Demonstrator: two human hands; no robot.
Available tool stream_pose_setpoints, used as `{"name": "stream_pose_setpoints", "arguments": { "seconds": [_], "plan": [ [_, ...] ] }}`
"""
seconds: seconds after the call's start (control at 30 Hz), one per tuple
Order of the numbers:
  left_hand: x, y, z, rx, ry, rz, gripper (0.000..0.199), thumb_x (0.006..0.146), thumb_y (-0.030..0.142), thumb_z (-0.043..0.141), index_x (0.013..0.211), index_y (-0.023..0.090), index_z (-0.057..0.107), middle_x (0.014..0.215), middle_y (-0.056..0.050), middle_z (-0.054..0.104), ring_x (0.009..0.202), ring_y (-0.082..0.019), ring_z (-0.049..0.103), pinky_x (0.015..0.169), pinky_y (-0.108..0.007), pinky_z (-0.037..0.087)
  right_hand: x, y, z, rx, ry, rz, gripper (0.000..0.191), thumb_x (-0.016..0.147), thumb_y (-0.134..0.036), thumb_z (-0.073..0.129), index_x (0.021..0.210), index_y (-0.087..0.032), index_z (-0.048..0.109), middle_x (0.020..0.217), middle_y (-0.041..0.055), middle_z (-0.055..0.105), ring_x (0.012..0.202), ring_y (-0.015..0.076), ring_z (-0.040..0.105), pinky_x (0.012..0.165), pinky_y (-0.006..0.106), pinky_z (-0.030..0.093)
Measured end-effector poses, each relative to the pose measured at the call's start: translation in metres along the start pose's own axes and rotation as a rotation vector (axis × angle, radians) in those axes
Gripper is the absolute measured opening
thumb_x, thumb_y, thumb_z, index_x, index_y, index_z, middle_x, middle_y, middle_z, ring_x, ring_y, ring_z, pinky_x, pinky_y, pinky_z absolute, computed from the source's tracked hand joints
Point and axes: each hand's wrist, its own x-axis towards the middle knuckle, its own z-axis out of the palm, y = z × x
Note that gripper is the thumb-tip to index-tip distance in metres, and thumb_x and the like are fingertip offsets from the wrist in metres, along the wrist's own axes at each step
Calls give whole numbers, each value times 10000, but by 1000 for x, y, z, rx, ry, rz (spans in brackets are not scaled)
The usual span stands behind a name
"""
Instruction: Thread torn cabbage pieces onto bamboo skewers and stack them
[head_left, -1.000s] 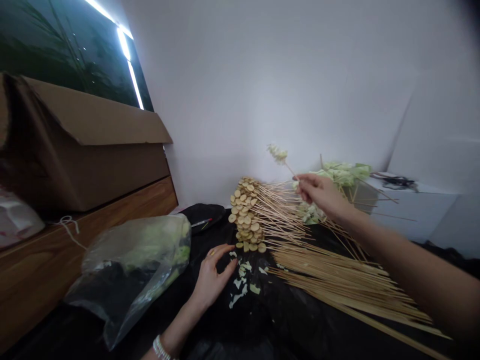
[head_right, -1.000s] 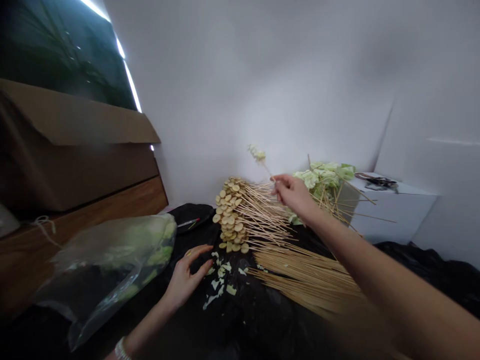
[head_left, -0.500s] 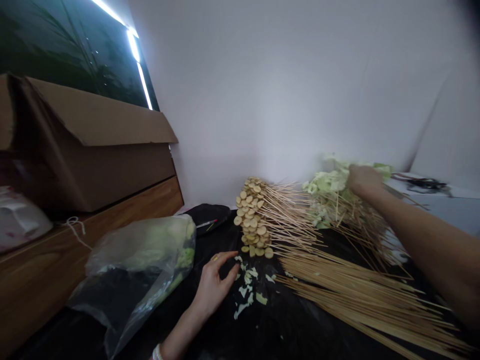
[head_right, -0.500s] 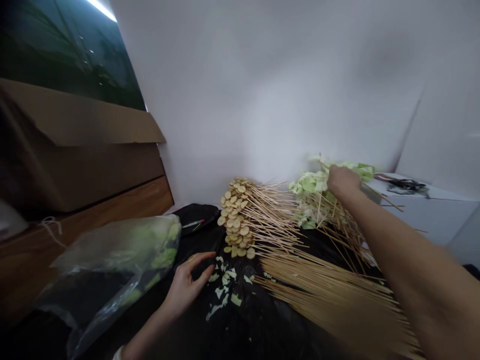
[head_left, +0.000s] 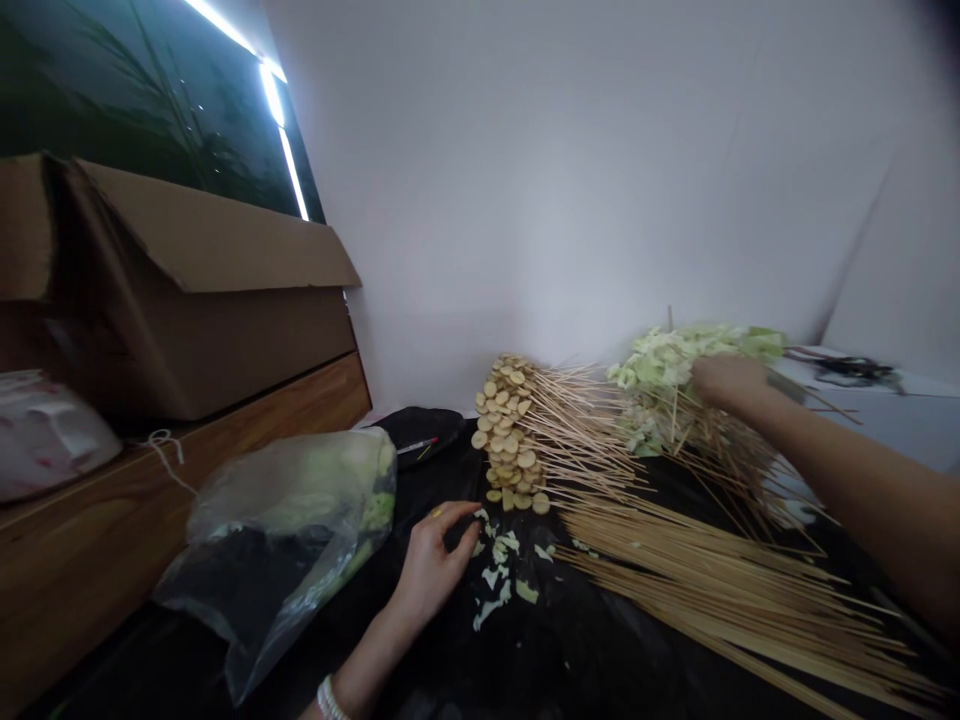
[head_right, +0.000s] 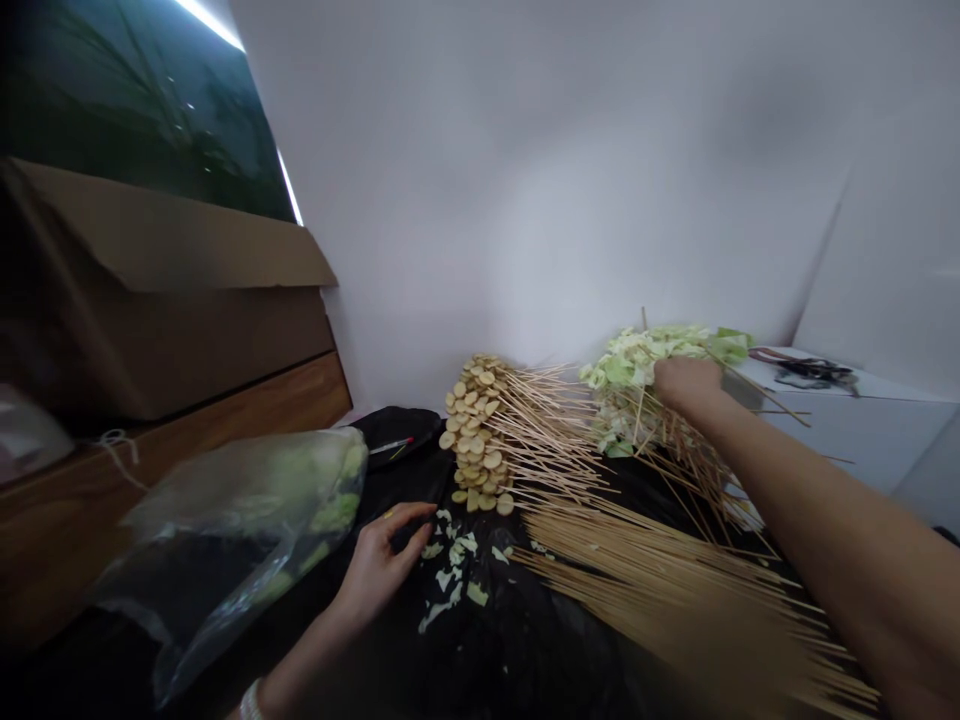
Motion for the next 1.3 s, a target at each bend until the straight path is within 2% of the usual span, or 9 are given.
{"name": "stream_pose_setpoints", "arguments": {
  "seconds": [0.1,0.23,0.33,0.47,0.63,0.77,1.03,1.13,1.3],
  "plan": [
    [-1,-1,1,-6,0,-6,199,869,263,545,979,214,703,994,-57,723,930,-207,674,861,-338,528,-5,-11,-13,-163,-46,-27,208,800,-183,643,612,-104,603,851,257,648,926,324,599,772,490,338],
    [-3,2,4,-32,-3,-18,193,864,228,545,964,213,709,977,-50,727,917,-197,674,857,-324,519,-36,-48,-26,-355,11,-277,191,890,-293,566,909,-110,616,1051,258,619,1104,341,500,851,483,278],
    [-3,6,3,-59,-4,-20,199,871,224,538,962,206,714,973,-52,729,923,-193,670,865,-321,508,-93,-97,-24,-357,-30,-552,229,936,-310,472,1005,-133,600,1041,193,634,1011,291,532,829,429,319],
    [-2,19,-9,-164,89,-52,226,897,282,521,952,192,721,970,-65,728,916,-198,663,848,-321,510,-194,-170,-12,-22,-120,-905,219,947,-254,435,998,-181,635,1085,116,639,1033,258,529,885,399,332],
    [1,47,-34,-359,220,-57,286,916,338,498,928,158,719,932,-77,725,889,-196,658,839,-314,516,-266,-221,1,151,-202,-1028,217,892,-200,514,1072,-171,631,1041,111,646,1027,262,546,898,415,355],
    [4,73,-52,-431,145,-69,307,908,348,500,882,145,728,898,-81,735,858,-198,669,822,-312,533,-272,-242,5,157,-246,-1134,428,843,-113,510,1265,-183,522,1025,112,637,937,249,592,829,391,421],
    [-21,116,-106,-313,217,27,310,901,365,499,781,180,717,807,-50,720,780,-189,650,765,-298,513,-274,-319,16,216,-474,-1195,349,891,-83,415,1197,-206,531,1033,72,671,773,175,657,652,273,478],
    [-40,93,-125,-136,287,-38,427,913,408,450,588,171,591,598,-25,603,601,-145,560,621,-257,467,-272,-339,15,196,-470,-1182,288,896,-84,438,1136,-196,553,951,64,688,757,160,664,650,246,477],
    [-44,8,-146,199,203,-235,328,891,328,442,686,170,644,659,-17,656,659,-169,598,635,-262,463,-252,-340,2,165,-412,-1166,194,882,-55,441,969,-136,594,905,110,675,788,182,663,649,247,461]
  ]
}}
